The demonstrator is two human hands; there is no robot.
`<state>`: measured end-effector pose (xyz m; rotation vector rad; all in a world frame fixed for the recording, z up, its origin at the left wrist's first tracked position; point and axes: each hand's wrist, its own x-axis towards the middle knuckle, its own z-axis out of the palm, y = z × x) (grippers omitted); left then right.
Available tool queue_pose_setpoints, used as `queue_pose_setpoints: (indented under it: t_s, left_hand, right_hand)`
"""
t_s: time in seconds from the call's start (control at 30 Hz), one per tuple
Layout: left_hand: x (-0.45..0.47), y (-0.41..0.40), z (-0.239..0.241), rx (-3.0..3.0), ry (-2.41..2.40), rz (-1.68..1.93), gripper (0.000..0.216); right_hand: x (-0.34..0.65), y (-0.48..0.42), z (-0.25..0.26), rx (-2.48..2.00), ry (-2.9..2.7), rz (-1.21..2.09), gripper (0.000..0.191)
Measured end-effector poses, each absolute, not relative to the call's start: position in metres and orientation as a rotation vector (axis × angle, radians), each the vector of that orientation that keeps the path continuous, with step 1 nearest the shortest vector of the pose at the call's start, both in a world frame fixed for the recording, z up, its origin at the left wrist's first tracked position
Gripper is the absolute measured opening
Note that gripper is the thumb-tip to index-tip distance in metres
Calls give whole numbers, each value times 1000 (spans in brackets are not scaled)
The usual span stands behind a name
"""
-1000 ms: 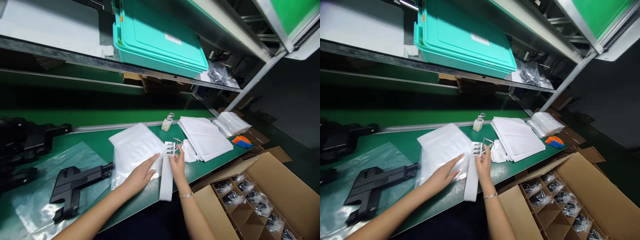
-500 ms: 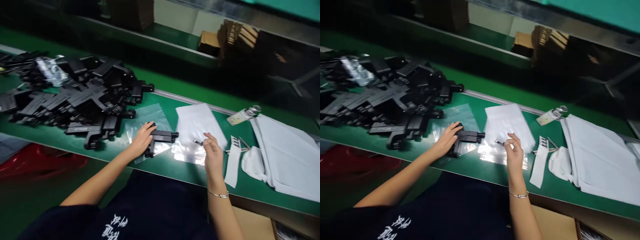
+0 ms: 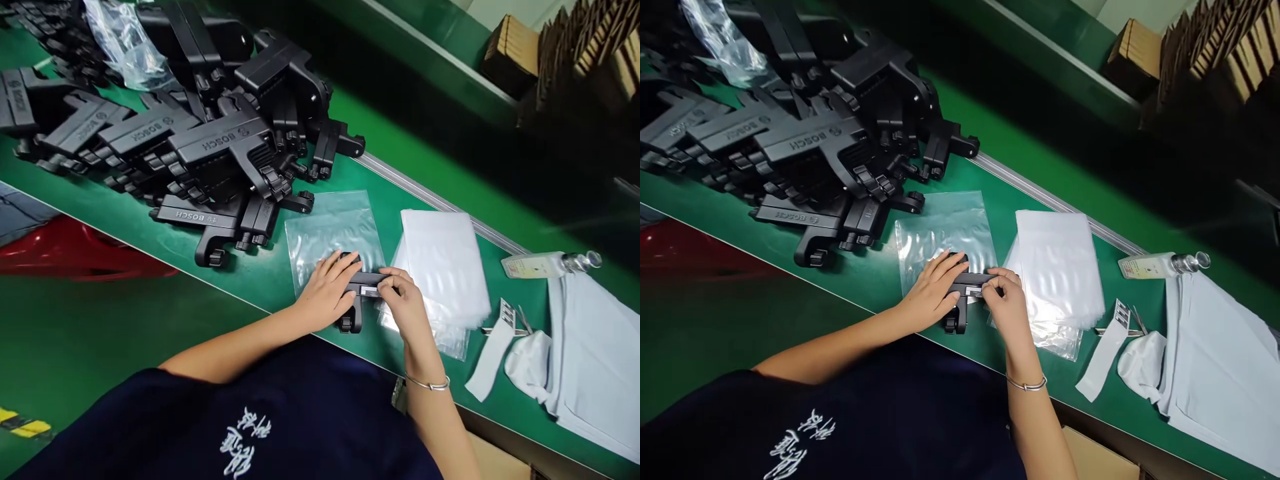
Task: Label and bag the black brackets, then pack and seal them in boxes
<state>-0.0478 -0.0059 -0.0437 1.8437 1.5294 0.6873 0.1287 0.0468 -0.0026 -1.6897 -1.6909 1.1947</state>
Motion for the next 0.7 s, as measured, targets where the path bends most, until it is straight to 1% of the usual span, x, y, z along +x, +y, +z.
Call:
queue_pose_setpoints:
  t_s: [0.7]
  left_hand:
    - [-49,-6,-47,1873,1485,762,55]
  right_hand:
    - [128,48,0,-1704,-1784,1165,18]
